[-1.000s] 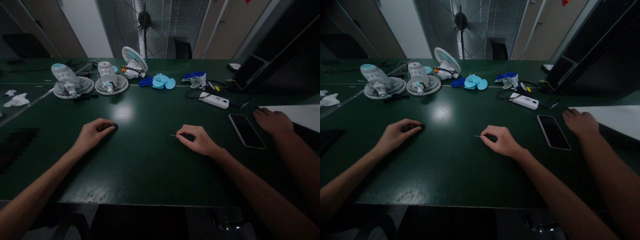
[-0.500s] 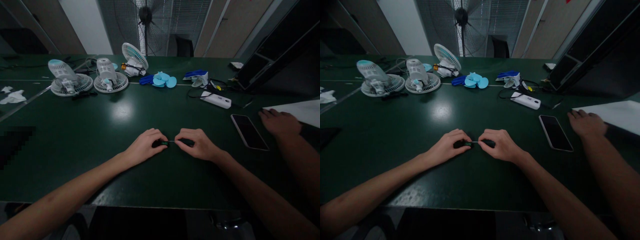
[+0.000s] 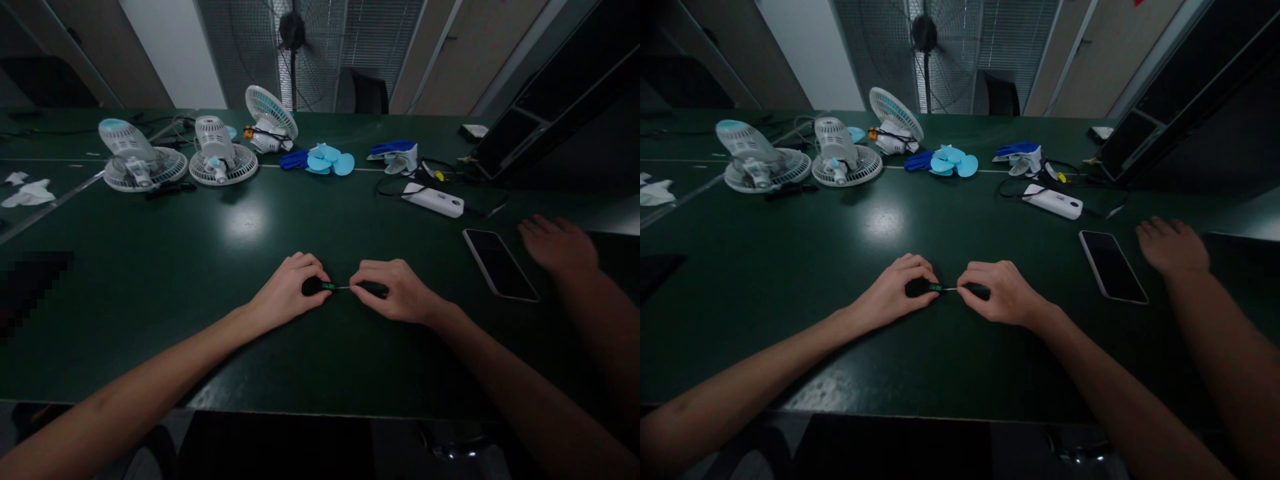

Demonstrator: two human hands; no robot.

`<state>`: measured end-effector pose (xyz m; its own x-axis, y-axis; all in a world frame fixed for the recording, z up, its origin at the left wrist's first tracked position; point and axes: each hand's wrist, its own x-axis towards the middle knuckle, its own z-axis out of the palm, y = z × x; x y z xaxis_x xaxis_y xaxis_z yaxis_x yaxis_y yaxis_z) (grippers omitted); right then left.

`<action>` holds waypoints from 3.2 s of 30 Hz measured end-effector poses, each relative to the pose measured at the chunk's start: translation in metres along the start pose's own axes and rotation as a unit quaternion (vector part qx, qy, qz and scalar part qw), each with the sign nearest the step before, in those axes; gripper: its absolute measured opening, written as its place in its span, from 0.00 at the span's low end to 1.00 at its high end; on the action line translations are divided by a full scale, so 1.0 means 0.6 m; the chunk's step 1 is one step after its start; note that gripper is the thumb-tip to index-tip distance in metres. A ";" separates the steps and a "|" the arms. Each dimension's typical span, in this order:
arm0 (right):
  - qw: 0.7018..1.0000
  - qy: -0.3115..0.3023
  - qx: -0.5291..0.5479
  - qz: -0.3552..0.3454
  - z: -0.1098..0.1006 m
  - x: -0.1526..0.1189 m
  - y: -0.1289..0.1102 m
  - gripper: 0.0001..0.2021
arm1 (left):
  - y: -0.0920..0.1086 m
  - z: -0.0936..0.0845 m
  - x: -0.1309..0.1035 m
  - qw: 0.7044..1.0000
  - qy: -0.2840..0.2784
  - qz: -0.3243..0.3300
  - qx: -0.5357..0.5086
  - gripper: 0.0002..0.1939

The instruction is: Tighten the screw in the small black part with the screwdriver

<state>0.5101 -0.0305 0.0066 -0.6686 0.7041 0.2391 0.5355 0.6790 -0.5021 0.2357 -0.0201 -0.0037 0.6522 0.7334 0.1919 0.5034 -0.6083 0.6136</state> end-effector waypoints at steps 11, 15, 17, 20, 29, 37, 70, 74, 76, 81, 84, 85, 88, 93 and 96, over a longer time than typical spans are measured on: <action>0.991 0.111 0.081 0.000 0.017 0.018 -0.013 0.07 | 0.004 -0.003 0.002 1.000 -0.015 0.008 0.007 0.09; 0.993 0.104 0.062 0.012 0.005 0.005 0.006 0.07 | 0.005 -0.004 0.002 1.000 -0.018 0.003 0.014 0.10; 0.993 0.105 0.058 0.019 -0.001 0.002 0.012 0.08 | 0.005 -0.005 -0.002 1.000 -0.020 0.007 0.014 0.10; 0.992 0.106 0.058 0.025 -0.006 0.000 0.015 0.08 | 0.002 -0.015 -0.020 0.998 -0.049 0.034 -0.003 0.11; 0.994 0.090 0.059 0.032 -0.005 -0.004 0.022 0.08 | -0.107 -0.133 -0.130 0.998 -0.033 -0.048 0.038 0.15; 0.994 0.082 0.059 0.039 -0.004 -0.004 0.027 0.08 | -0.266 -0.280 -0.218 0.945 0.108 -0.252 0.178 0.28; 0.995 0.066 0.054 0.049 -0.004 -0.004 0.030 0.09 | -0.240 -0.256 -0.215 0.909 0.292 -0.245 0.167 0.22; 0.995 0.068 0.050 0.049 -0.003 -0.003 0.029 0.09 | -0.249 -0.252 -0.212 0.926 0.249 -0.222 0.179 0.21; 0.995 0.067 0.051 0.051 -0.003 -0.003 0.029 0.09 | -0.251 -0.251 -0.213 0.923 0.247 -0.222 0.193 0.21; 0.995 0.061 0.059 0.053 -0.004 -0.003 0.028 0.09 | -0.247 -0.250 -0.214 0.913 0.266 -0.228 0.210 0.22; 0.995 0.059 0.063 0.057 -0.006 -0.003 0.027 0.10 | -0.245 -0.251 -0.215 0.907 0.267 -0.258 0.198 0.23; 0.995 0.059 0.064 0.058 -0.006 -0.003 0.026 0.10 | -0.244 -0.251 -0.215 0.908 0.264 -0.263 0.192 0.22; 0.995 0.062 0.061 0.054 -0.006 -0.002 0.025 0.10 | -0.241 -0.253 -0.218 0.911 0.264 -0.260 0.182 0.22; 0.995 0.060 0.058 0.050 -0.006 -0.003 0.027 0.10 | -0.237 -0.253 -0.219 0.909 0.255 -0.277 0.181 0.22; 0.996 0.060 0.058 0.045 -0.005 -0.004 0.030 0.10 | -0.236 -0.254 -0.217 0.907 0.257 -0.279 0.181 0.22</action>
<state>0.5228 -0.0193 -0.0003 -0.5506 0.7857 0.2821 0.5234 0.5882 -0.6166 -0.0072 0.0169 0.0010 -0.0655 0.9458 0.3180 0.8874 -0.0905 0.4520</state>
